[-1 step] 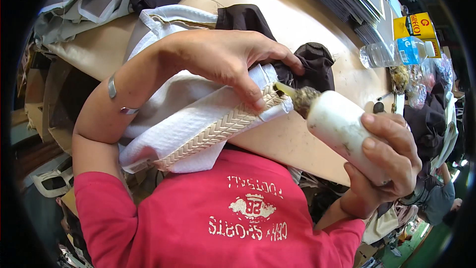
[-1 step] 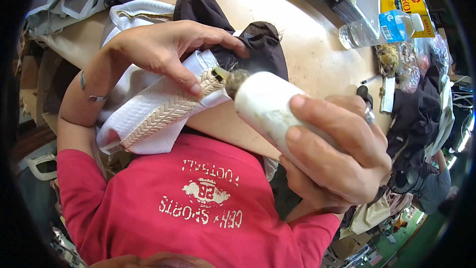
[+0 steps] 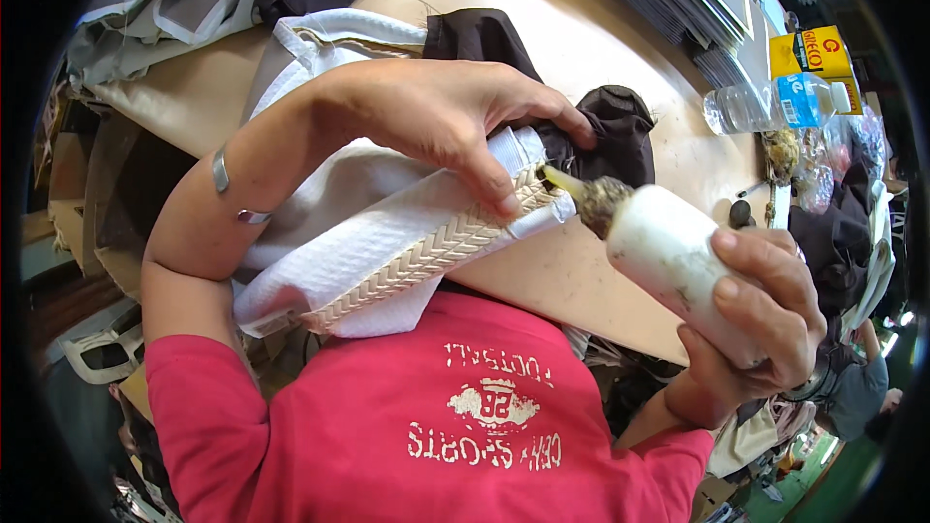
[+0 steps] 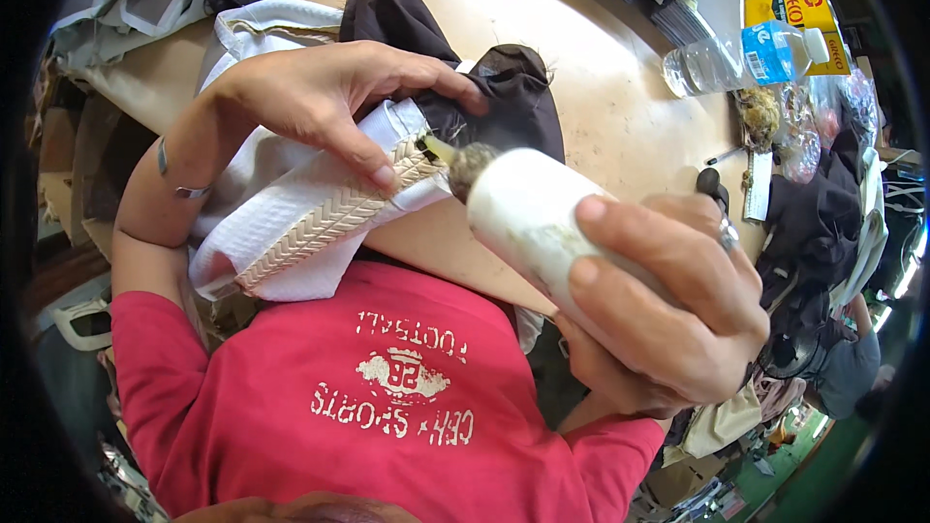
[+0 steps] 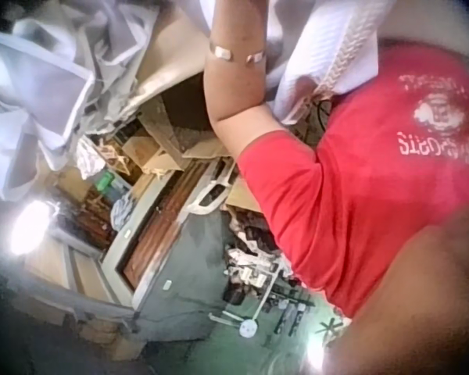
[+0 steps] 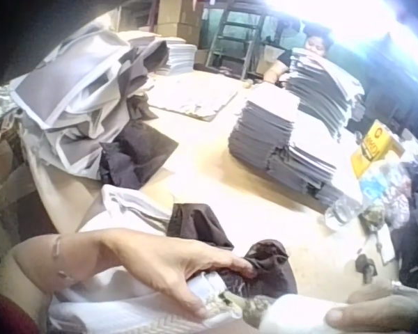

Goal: The person applies glue to the braided strap and edges of a white textured bag, then attaches a brown fabric lining and a zipper, pressing the components together by hand.

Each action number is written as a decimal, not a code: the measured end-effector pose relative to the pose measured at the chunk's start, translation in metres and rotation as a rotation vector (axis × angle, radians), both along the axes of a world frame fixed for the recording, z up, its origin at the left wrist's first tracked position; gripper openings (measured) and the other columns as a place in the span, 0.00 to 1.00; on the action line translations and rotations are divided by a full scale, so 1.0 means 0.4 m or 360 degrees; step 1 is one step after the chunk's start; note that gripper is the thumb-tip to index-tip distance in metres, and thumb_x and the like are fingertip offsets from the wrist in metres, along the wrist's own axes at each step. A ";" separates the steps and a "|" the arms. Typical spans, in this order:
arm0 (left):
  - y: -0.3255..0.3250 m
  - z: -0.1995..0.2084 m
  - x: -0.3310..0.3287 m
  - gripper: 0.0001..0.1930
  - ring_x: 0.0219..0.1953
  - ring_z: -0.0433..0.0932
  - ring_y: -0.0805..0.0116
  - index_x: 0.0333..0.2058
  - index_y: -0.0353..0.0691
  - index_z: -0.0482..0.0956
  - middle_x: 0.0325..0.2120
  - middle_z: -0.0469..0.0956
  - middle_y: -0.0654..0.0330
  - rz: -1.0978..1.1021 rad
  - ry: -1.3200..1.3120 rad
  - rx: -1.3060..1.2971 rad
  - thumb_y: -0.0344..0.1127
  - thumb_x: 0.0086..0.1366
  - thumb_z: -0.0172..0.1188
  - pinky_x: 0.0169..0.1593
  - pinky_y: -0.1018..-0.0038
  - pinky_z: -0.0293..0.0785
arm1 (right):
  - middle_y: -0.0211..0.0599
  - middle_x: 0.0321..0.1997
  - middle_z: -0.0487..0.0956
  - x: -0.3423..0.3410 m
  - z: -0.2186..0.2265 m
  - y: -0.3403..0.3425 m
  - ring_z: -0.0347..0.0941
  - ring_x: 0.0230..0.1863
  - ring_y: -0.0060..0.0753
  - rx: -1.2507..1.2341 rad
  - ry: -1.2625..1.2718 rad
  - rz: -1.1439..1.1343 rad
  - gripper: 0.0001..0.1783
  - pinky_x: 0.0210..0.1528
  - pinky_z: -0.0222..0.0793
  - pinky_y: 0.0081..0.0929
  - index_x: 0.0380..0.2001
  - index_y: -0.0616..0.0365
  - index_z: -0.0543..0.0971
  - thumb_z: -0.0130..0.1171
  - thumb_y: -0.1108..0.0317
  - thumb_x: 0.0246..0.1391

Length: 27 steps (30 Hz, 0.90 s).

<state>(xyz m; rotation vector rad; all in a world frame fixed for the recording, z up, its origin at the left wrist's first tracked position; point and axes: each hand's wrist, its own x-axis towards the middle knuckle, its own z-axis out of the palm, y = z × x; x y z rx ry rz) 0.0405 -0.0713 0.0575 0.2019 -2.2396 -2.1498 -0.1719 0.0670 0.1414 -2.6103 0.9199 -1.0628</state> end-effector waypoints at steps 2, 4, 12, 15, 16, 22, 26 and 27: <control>0.001 -0.001 0.001 0.36 0.52 0.58 0.72 0.51 0.29 0.58 0.48 0.62 0.55 -0.0007 -0.0029 0.0061 0.30 0.42 0.65 0.56 0.78 0.51 | 0.55 0.30 0.72 -0.006 0.005 0.017 0.72 0.23 0.43 0.0117 0.0012 -0.0052 0.21 0.19 0.65 0.28 0.27 0.64 0.73 0.61 0.75 0.20; 0.000 -0.002 -0.001 0.36 0.52 0.58 0.71 0.51 0.29 0.58 0.48 0.62 0.55 -0.0002 -0.0066 0.0029 0.30 0.42 0.65 0.56 0.78 0.51 | 0.54 0.30 0.72 -0.004 -0.004 0.021 0.72 0.24 0.43 0.0088 -0.0084 -0.0108 0.20 0.18 0.65 0.28 0.27 0.63 0.73 0.61 0.75 0.20; 0.000 -0.001 0.001 0.36 0.53 0.57 0.71 0.51 0.29 0.58 0.49 0.61 0.55 0.0002 -0.0027 -0.0024 0.29 0.42 0.64 0.57 0.77 0.50 | 0.56 0.30 0.73 -0.005 -0.013 0.019 0.71 0.19 0.40 0.0097 -0.0092 -0.0061 0.21 0.18 0.66 0.27 0.28 0.62 0.74 0.60 0.76 0.19; 0.000 -0.003 -0.004 0.36 0.53 0.57 0.71 0.51 0.29 0.57 0.49 0.61 0.55 -0.0014 0.0017 -0.0030 0.29 0.42 0.64 0.57 0.77 0.49 | 0.57 0.30 0.73 -0.002 -0.019 0.012 0.71 0.19 0.41 -0.0009 -0.0094 -0.0089 0.22 0.19 0.66 0.27 0.28 0.64 0.74 0.61 0.75 0.19; 0.000 -0.004 -0.003 0.36 0.53 0.57 0.70 0.51 0.29 0.57 0.49 0.61 0.55 -0.0007 0.0058 -0.0035 0.29 0.42 0.64 0.57 0.77 0.49 | 0.58 0.29 0.73 0.002 -0.020 0.007 0.71 0.19 0.40 -0.0033 -0.0095 -0.0092 0.22 0.19 0.66 0.27 0.28 0.64 0.73 0.61 0.75 0.19; -0.001 -0.006 -0.002 0.37 0.53 0.57 0.71 0.51 0.29 0.57 0.49 0.61 0.54 -0.0036 -0.0022 0.0071 0.28 0.42 0.64 0.57 0.77 0.49 | 0.58 0.27 0.73 -0.012 -0.016 0.024 0.72 0.21 0.39 0.0050 -0.0132 -0.0131 0.21 0.22 0.66 0.26 0.27 0.63 0.73 0.62 0.72 0.20; -0.007 -0.007 0.008 0.37 0.52 0.58 0.71 0.51 0.28 0.57 0.48 0.61 0.54 -0.0039 -0.0017 0.0113 0.29 0.42 0.64 0.56 0.77 0.51 | 0.58 0.32 0.72 -0.037 -0.009 0.038 0.71 0.23 0.39 0.0037 -0.0140 -0.0163 0.20 0.23 0.67 0.27 0.31 0.62 0.71 0.61 0.68 0.29; -0.009 -0.006 0.010 0.37 0.51 0.60 0.72 0.51 0.29 0.57 0.48 0.62 0.54 -0.0068 0.0009 0.0125 0.29 0.42 0.63 0.54 0.78 0.54 | 0.58 0.34 0.71 -0.046 -0.001 0.038 0.70 0.24 0.39 0.0058 -0.0041 -0.0129 0.21 0.24 0.67 0.27 0.34 0.62 0.70 0.60 0.66 0.33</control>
